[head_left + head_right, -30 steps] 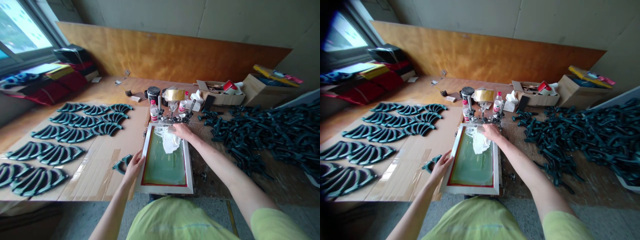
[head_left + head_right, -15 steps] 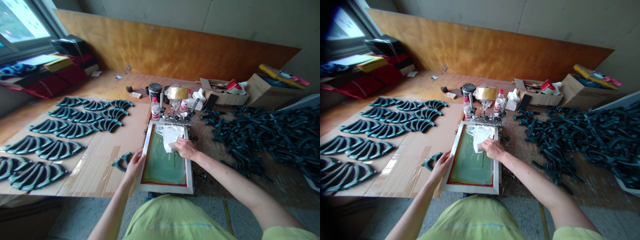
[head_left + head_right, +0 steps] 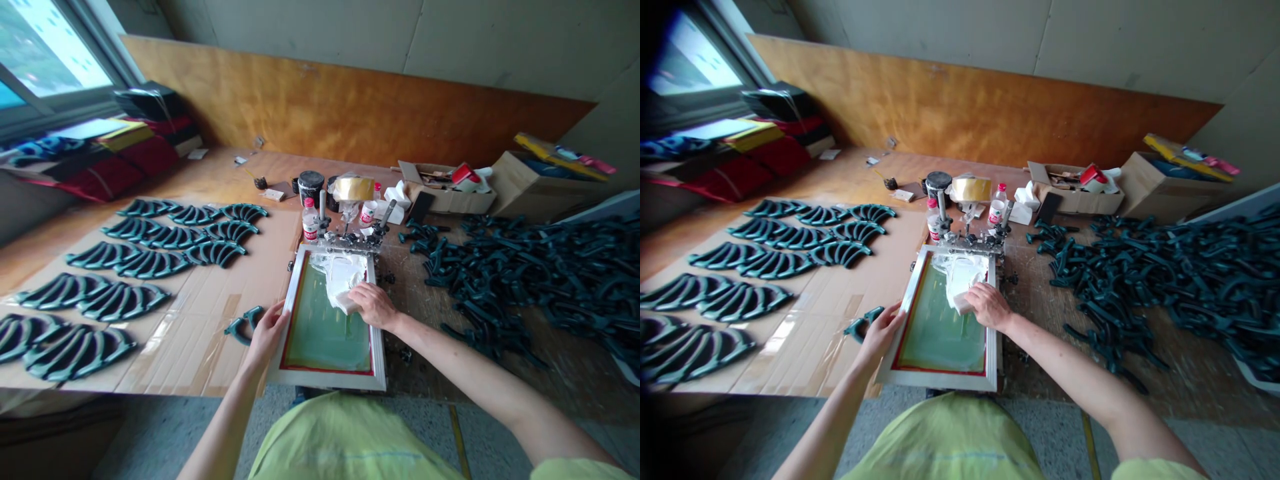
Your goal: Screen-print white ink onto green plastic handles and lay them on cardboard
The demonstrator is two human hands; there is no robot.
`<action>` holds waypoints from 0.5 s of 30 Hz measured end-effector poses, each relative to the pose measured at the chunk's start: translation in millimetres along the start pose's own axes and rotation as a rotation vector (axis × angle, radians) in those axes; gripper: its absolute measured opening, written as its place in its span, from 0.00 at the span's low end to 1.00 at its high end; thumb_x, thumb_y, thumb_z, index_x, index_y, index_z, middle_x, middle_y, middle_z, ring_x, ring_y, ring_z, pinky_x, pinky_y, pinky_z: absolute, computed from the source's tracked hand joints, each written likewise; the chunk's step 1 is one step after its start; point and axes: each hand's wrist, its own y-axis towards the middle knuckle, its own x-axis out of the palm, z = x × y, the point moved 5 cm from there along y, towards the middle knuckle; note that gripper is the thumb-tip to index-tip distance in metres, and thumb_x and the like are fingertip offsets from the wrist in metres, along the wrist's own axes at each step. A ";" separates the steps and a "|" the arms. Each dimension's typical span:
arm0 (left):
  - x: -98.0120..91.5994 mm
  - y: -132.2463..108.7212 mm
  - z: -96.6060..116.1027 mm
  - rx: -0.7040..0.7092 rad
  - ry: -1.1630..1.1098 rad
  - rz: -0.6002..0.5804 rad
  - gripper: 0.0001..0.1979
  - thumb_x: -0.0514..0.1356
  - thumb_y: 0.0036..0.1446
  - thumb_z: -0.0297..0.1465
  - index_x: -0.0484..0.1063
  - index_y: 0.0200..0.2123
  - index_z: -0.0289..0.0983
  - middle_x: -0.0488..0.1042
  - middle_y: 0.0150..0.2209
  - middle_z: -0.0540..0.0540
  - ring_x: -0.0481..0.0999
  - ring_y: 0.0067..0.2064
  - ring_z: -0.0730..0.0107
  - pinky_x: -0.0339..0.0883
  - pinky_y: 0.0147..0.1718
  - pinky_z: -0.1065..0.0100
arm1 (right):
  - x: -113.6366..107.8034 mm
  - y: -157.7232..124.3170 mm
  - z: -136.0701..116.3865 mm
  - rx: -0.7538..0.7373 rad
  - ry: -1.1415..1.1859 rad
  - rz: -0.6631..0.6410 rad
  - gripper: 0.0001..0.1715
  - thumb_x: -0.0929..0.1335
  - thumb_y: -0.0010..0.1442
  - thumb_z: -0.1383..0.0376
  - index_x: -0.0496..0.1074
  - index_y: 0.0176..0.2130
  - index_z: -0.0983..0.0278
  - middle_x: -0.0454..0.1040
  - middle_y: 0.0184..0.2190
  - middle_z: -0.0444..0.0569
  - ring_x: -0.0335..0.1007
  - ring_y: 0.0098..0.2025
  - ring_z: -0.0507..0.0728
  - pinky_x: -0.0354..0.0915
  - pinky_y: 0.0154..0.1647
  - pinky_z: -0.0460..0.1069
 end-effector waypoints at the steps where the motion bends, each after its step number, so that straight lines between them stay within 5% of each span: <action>1: 0.1 -1.2 2.2 -0.005 0.000 0.006 0.36 0.61 0.49 0.52 0.70 0.55 0.35 0.77 0.29 0.47 0.75 0.30 0.65 0.67 0.29 0.68 | -4.2 2.8 3.9 0.013 0.016 -0.012 0.07 0.67 0.59 0.71 0.75 0.36 0.64 0.76 0.33 0.49 0.67 0.40 0.57 0.62 0.43 0.50; 3: 0.4 -5.0 9.4 -0.025 -0.009 0.006 0.35 0.62 0.49 0.52 0.70 0.55 0.35 0.77 0.30 0.47 0.75 0.30 0.65 0.68 0.28 0.68 | -14.5 19.6 16.4 0.104 0.028 -0.022 0.07 0.69 0.59 0.67 0.76 0.40 0.63 0.77 0.35 0.49 0.68 0.41 0.57 0.63 0.44 0.50; 9: -7.5 -19.8 52.2 -0.095 -0.124 -0.062 0.40 0.64 0.47 0.52 0.65 0.60 0.40 0.78 0.33 0.48 0.77 0.31 0.64 0.69 0.28 0.68 | -45.5 82.7 58.7 0.422 -0.022 -0.057 0.36 0.71 0.58 0.63 0.61 0.63 0.54 0.75 0.48 0.49 0.70 0.46 0.58 0.64 0.47 0.50; 13: -15.4 -15.1 94.6 -0.026 -0.176 -0.060 0.38 0.56 0.50 0.59 0.72 0.52 0.36 0.79 0.37 0.44 0.77 0.32 0.62 0.70 0.29 0.66 | -74.9 59.9 96.3 0.620 -0.039 0.165 0.24 0.65 0.64 0.62 0.66 0.58 0.60 0.76 0.45 0.51 0.71 0.45 0.59 0.64 0.46 0.51; 15: -15.0 -5.6 123.9 0.092 -0.250 -0.028 0.37 0.53 0.50 0.61 0.75 0.47 0.35 0.79 0.38 0.43 0.78 0.34 0.62 0.71 0.32 0.65 | -71.7 31.0 110.7 0.742 -0.033 0.177 0.18 0.61 0.66 0.63 0.70 0.52 0.64 0.77 0.40 0.51 0.72 0.41 0.58 0.64 0.43 0.51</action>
